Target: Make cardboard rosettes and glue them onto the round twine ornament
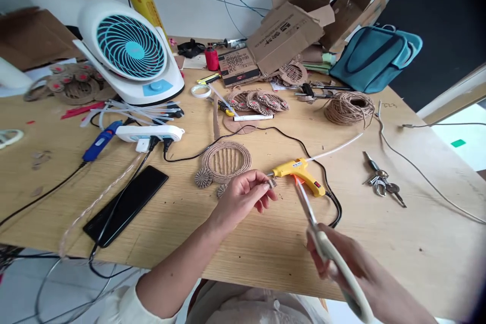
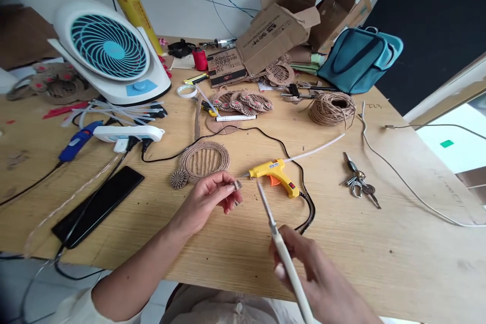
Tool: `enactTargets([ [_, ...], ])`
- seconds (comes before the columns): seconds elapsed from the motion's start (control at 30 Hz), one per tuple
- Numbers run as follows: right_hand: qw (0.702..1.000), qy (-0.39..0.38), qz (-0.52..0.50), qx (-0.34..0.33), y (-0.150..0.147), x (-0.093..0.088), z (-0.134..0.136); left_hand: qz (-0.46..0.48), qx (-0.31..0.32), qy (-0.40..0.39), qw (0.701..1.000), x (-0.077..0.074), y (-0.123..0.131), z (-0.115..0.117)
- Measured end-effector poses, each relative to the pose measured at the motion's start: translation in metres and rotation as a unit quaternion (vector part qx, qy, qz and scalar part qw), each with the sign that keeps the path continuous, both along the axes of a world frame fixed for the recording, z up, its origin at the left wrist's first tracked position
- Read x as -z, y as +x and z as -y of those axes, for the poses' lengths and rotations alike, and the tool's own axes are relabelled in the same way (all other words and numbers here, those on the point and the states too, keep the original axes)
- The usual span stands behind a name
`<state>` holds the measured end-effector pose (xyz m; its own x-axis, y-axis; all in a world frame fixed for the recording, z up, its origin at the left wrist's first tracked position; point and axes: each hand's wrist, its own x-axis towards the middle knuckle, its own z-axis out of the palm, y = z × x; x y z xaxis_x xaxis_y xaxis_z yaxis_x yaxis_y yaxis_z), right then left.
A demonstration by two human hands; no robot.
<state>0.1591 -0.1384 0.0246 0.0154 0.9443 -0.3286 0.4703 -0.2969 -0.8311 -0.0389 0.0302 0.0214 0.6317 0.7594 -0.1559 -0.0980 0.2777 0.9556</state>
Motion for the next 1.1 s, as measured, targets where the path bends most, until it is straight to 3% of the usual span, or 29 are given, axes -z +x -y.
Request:
enactTargets([
  [0.1,0.997,-0.035,-0.048,-0.049,-0.020,-0.002,-0.008,0.010,0.017,-0.002,1.000,0.001,0.000,0.001],
  [0.27,0.996,-0.037,-0.055,-0.066,-0.028,0.001,-0.016,0.016,0.032,-0.006,0.999,0.000,0.001,0.004],
  [1.1,0.995,-0.040,-0.082,-0.047,-0.035,0.004,-0.025,-0.010,0.039,-0.031,0.999,-0.004,0.001,0.004],
])
